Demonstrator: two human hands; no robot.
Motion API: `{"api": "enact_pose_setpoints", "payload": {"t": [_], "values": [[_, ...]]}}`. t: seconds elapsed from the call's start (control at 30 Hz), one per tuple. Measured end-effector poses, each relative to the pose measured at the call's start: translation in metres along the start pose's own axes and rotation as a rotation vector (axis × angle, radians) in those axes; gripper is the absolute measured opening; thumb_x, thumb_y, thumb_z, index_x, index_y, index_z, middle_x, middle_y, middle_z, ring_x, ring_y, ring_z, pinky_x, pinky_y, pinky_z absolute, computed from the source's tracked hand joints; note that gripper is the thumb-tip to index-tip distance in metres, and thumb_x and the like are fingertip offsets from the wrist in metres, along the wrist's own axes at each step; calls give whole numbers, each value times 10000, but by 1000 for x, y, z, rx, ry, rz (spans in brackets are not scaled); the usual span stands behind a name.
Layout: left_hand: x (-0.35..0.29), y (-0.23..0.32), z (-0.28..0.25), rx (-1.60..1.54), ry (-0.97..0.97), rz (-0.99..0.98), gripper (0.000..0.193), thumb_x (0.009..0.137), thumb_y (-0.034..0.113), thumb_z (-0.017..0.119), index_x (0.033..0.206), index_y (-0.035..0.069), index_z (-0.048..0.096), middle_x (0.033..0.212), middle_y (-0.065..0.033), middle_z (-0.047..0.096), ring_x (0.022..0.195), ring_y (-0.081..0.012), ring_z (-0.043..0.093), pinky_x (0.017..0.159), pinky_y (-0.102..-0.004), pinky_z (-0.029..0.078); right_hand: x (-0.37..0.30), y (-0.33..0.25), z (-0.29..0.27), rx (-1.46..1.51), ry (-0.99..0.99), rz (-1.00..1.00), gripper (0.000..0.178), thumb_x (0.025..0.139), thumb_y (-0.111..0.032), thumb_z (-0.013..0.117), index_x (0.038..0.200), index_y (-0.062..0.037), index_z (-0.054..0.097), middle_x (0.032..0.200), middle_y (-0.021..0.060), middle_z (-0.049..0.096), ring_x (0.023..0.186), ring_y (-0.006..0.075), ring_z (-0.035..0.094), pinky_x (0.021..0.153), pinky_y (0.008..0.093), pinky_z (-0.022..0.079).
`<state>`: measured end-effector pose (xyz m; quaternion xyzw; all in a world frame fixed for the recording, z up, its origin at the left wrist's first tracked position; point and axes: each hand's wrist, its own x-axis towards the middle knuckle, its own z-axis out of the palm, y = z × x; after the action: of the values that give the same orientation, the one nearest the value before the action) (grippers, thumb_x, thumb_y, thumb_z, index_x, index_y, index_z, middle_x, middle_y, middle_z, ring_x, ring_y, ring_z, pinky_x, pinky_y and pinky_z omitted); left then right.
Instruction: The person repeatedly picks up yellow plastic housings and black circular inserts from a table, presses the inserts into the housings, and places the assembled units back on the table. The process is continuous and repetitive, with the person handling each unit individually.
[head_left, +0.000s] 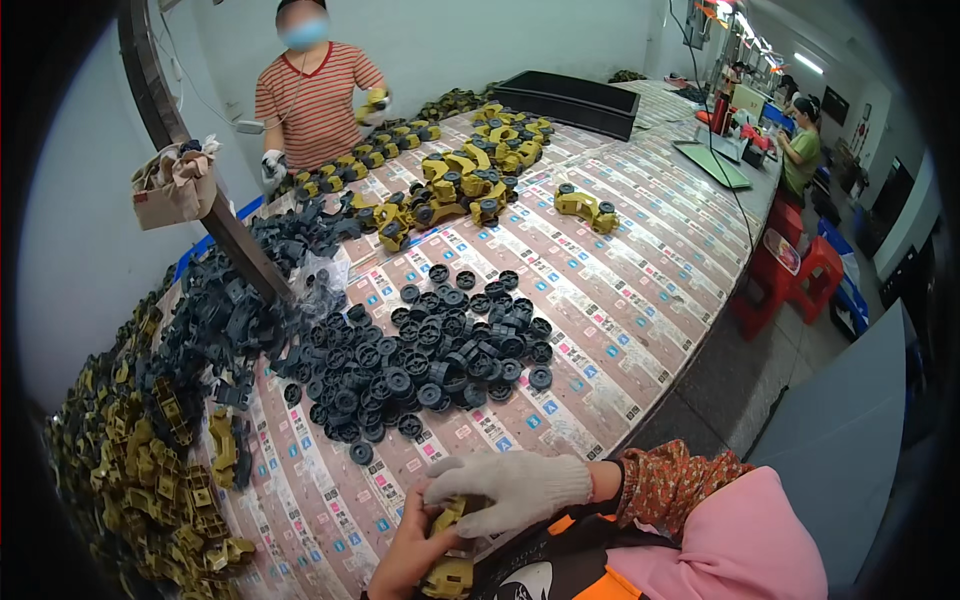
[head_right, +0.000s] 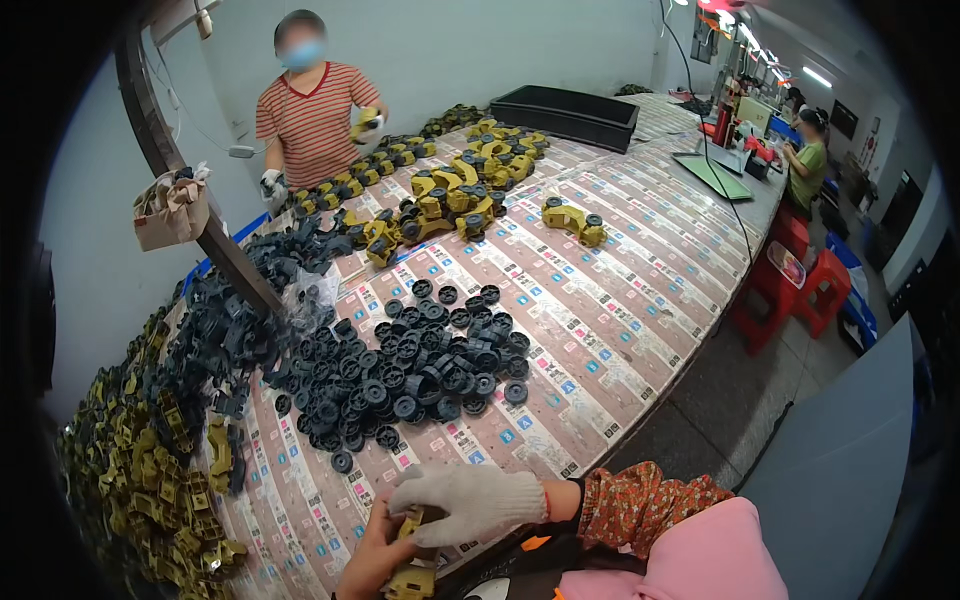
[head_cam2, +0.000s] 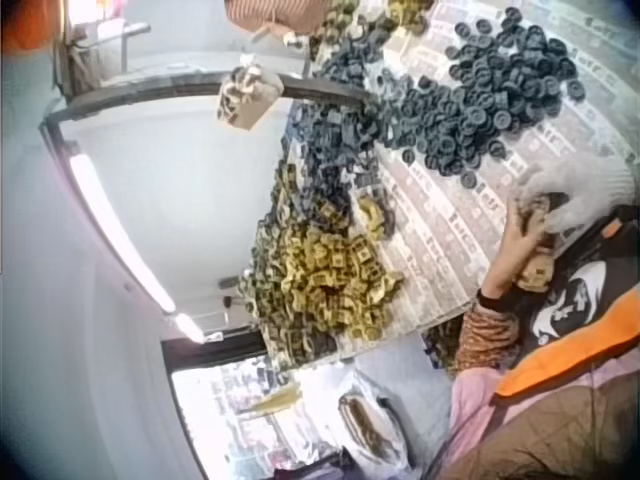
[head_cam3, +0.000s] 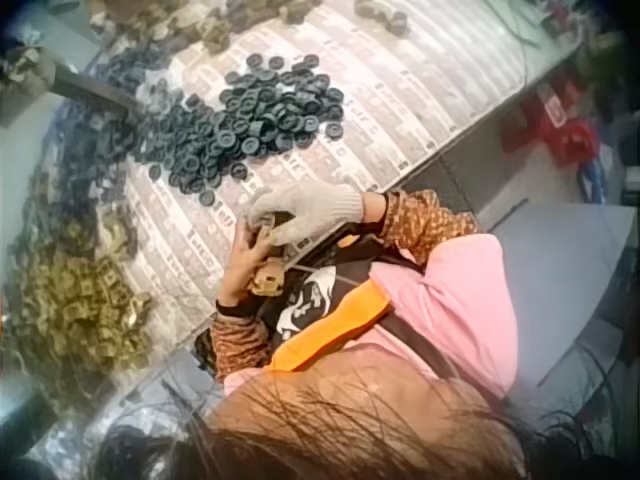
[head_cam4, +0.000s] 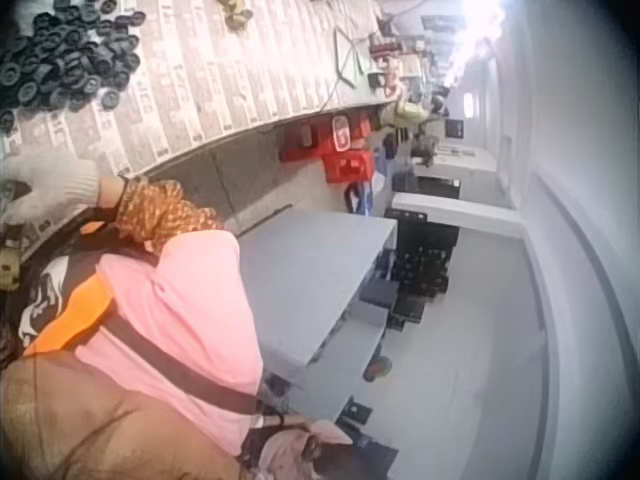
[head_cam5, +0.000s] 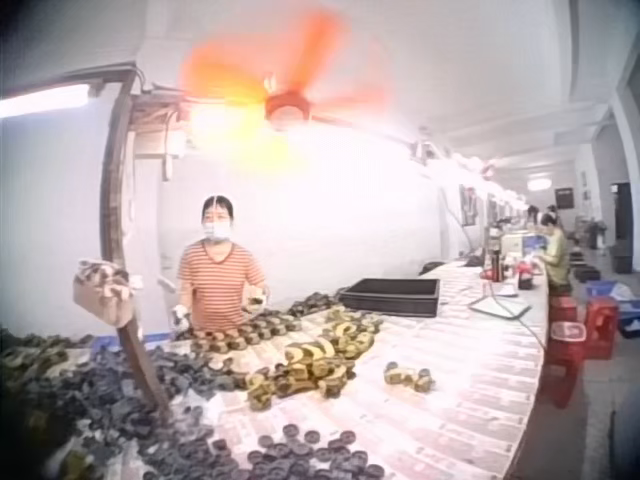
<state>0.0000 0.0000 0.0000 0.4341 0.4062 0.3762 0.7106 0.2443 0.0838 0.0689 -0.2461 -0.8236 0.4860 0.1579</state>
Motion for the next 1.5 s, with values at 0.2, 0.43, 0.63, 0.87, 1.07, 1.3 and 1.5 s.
{"api": "enact_pose_setpoints", "payload": {"t": [0.2,0.43,0.63,0.87,1.07,1.3,1.5], "values": [[-12,-14,-2,-709,62,232,963,967,481,709,1683,223,119,1616,-179,421,1424,-390,479,1150,-549,410,-30,31,-3,379,265,449,421,986,-358,720,1242,-29,656,1042,79,694,998,151,661,862,332,542],[20,-18,37,-577,389,238,693,1028,161,677,1618,164,314,1477,-93,533,1356,-276,544,1127,-493,463,-46,10,2,307,230,511,289,1006,-239,686,1205,-31,703,1056,115,734,993,204,701,897,346,553],[16,-16,32,-475,480,237,556,1056,242,658,1532,73,427,1342,-73,620,1200,-218,641,1032,-401,551,-53,107,-81,-496,846,428,187,962,-207,658,1015,-42,729,987,198,734,912,390,718,819,465,566],[19,-13,37,-515,453,136,700,1033,141,687,1607,161,286,1357,-73,569,1183,-207,622,996,-385,573,-25,137,-105,-632,614,627,343,902,-322,712,1029,-3,731,977,232,728,959,413,709,863,489,551],[21,-19,42,-561,481,140,705,1028,111,681,1608,183,287,1326,-69,578,1151,-203,643,943,-370,605,-22,100,-88,-383,803,481,262,898,-169,739,1074,9,663,896,168,669,800,308,672,793,402,549],[26,-26,48,-590,450,146,753,1029,221,720,1630,222,265,1319,-55,566,1142,-185,631,959,-362,591,-11,38,8,4,498,104,253,929,-19,683,1181,-15,657,917,70,678,818,138,674,743,300,550],[26,-21,54,-405,443,209,827,1004,229,757,1643,231,233,1362,-57,539,1176,-176,593,1019,-351,536,11,33,24,33,615,142,276,944,-84,700,1212,-32,658,974,177,717,863,337,728,774,391,563]]}}
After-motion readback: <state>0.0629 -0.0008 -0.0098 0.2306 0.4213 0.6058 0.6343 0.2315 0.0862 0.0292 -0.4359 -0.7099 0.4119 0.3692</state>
